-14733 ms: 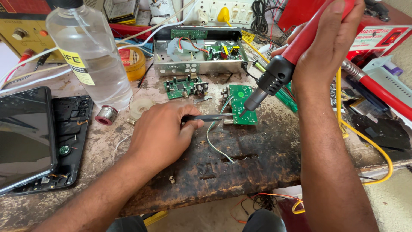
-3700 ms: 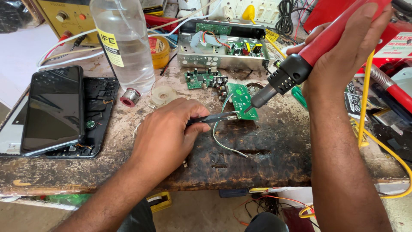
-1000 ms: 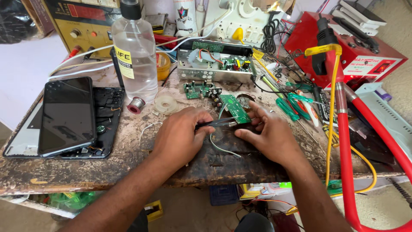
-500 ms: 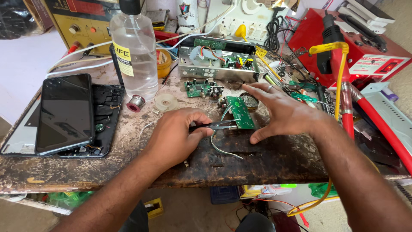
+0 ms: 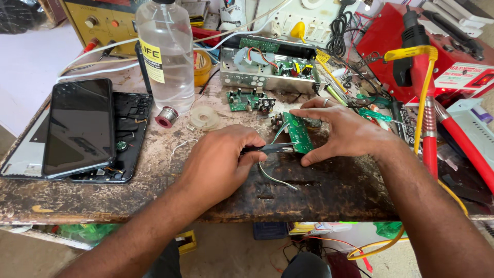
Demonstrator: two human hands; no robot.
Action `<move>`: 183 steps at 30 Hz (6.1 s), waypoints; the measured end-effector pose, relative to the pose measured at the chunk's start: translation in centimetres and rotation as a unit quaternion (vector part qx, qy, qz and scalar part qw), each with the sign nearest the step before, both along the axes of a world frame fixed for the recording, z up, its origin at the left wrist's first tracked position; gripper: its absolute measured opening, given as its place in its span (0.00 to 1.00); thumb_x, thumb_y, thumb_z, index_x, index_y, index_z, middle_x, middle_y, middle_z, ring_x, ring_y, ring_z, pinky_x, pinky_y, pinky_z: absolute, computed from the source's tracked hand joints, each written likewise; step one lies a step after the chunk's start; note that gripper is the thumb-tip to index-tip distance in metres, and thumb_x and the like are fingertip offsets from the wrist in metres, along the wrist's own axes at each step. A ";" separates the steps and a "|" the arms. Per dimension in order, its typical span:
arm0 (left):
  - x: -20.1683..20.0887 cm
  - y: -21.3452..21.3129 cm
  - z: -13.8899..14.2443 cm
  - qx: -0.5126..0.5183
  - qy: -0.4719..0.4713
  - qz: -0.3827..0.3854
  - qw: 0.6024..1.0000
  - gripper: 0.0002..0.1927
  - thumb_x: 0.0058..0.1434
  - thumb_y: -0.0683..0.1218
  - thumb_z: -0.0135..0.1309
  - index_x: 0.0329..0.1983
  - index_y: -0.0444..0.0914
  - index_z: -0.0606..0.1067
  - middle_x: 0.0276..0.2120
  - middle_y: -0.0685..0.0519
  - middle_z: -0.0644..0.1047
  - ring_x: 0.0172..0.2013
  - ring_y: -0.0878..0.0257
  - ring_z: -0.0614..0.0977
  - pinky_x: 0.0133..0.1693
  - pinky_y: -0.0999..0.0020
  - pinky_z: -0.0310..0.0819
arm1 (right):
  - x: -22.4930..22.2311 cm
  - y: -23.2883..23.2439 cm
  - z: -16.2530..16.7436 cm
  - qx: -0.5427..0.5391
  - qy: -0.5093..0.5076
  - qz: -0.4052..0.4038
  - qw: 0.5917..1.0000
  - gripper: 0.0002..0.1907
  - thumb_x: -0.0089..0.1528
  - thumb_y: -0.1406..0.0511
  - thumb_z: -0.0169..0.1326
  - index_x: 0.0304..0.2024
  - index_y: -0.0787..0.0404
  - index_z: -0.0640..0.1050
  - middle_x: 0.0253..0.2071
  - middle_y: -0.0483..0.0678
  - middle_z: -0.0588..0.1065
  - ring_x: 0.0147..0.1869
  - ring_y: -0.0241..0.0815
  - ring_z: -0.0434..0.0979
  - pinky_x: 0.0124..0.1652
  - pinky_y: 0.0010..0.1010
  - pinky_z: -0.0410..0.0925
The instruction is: The person uses a hot air gun and a soldering iron to reflow solder on a small green circuit board. They use tweezers to position components and wires, then apply heat to secure connections. The person flips the board to inspect both sides and continues soldering.
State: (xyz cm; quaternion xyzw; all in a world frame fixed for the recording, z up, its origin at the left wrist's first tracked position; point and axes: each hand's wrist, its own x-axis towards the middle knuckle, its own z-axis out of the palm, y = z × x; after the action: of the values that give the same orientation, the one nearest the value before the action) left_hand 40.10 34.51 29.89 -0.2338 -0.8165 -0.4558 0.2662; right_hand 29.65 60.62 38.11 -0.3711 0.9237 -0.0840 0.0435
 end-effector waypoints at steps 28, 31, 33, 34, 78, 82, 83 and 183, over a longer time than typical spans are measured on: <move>-2.5 0.4 3.1 -0.122 -0.192 0.017 0.974 0.07 0.55 0.49 0.62 0.30 0.41 0.82 0.31 0.48 0.83 0.36 0.48 0.84 0.40 0.51 0.76 | -1.0 0.2 -1.6 -0.050 0.059 0.036 0.996 0.53 0.33 0.50 0.78 0.60 0.56 0.78 0.59 0.52 0.73 0.64 0.49 0.72 0.62 0.41 0.64; -2.8 0.4 3.6 -0.125 -0.228 0.025 0.965 0.09 0.55 0.51 0.63 0.31 0.41 0.83 0.32 0.48 0.82 0.37 0.50 0.84 0.41 0.53 0.76 | -1.0 0.1 -1.6 -0.047 0.058 0.034 0.997 0.52 0.33 0.50 0.78 0.60 0.56 0.78 0.57 0.51 0.74 0.63 0.49 0.72 0.62 0.41 0.64; -2.9 0.6 3.9 -0.143 -0.242 0.026 0.959 0.08 0.55 0.51 0.63 0.31 0.42 0.82 0.32 0.49 0.83 0.38 0.51 0.85 0.42 0.53 0.77 | -0.9 0.0 -1.6 -0.048 0.056 0.035 0.997 0.52 0.33 0.50 0.78 0.59 0.57 0.79 0.56 0.51 0.74 0.62 0.49 0.73 0.61 0.41 0.65; -3.0 0.6 4.1 -0.158 -0.249 0.027 0.955 0.08 0.55 0.51 0.62 0.31 0.43 0.82 0.31 0.50 0.83 0.38 0.52 0.85 0.42 0.53 0.77 | -0.9 0.0 -1.6 -0.052 0.054 0.038 0.996 0.52 0.33 0.50 0.78 0.59 0.57 0.79 0.55 0.51 0.75 0.61 0.49 0.73 0.60 0.40 0.65; -1.3 1.2 1.4 -0.119 -0.187 0.042 0.974 0.08 0.58 0.50 0.59 0.35 0.44 0.83 0.30 0.45 0.82 0.35 0.43 0.83 0.39 0.45 0.73 | -0.7 1.0 -2.2 -0.042 0.019 -0.004 0.999 0.52 0.35 0.50 0.77 0.62 0.50 0.77 0.68 0.63 0.67 0.73 0.57 0.65 0.67 0.45 0.58; -1.9 0.8 1.5 -0.102 -0.187 0.019 0.977 0.08 0.57 0.50 0.59 0.35 0.43 0.83 0.31 0.45 0.83 0.35 0.45 0.83 0.40 0.47 0.75 | -0.1 1.1 -1.4 -0.045 0.005 0.011 0.999 0.55 0.36 0.50 0.77 0.66 0.49 0.73 0.67 0.61 0.67 0.71 0.57 0.65 0.65 0.47 0.59; -1.9 0.7 1.4 -0.101 -0.184 0.013 0.978 0.08 0.56 0.50 0.59 0.35 0.42 0.83 0.31 0.45 0.83 0.36 0.45 0.83 0.39 0.47 0.74 | 0.1 1.5 -1.1 -0.049 -0.005 0.019 0.999 0.57 0.37 0.50 0.77 0.68 0.49 0.71 0.67 0.60 0.68 0.70 0.57 0.66 0.65 0.48 0.59; -6.4 2.4 8.5 -0.267 -0.423 0.027 0.866 0.13 0.56 0.50 0.63 0.22 0.36 0.82 0.24 0.49 0.81 0.27 0.57 0.80 0.31 0.56 0.70 | 10.9 5.4 -1.6 -0.542 0.146 -0.131 0.817 0.07 0.76 0.73 0.54 0.42 0.71 0.73 0.31 0.54 0.76 0.29 0.38 0.79 0.31 0.28 0.76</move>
State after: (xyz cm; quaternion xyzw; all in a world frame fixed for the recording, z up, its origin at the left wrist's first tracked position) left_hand 33.69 36.96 38.43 -0.0590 -0.9473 -0.2680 -0.1650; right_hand 40.51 66.05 36.54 -0.2178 0.7646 -0.5207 -0.3112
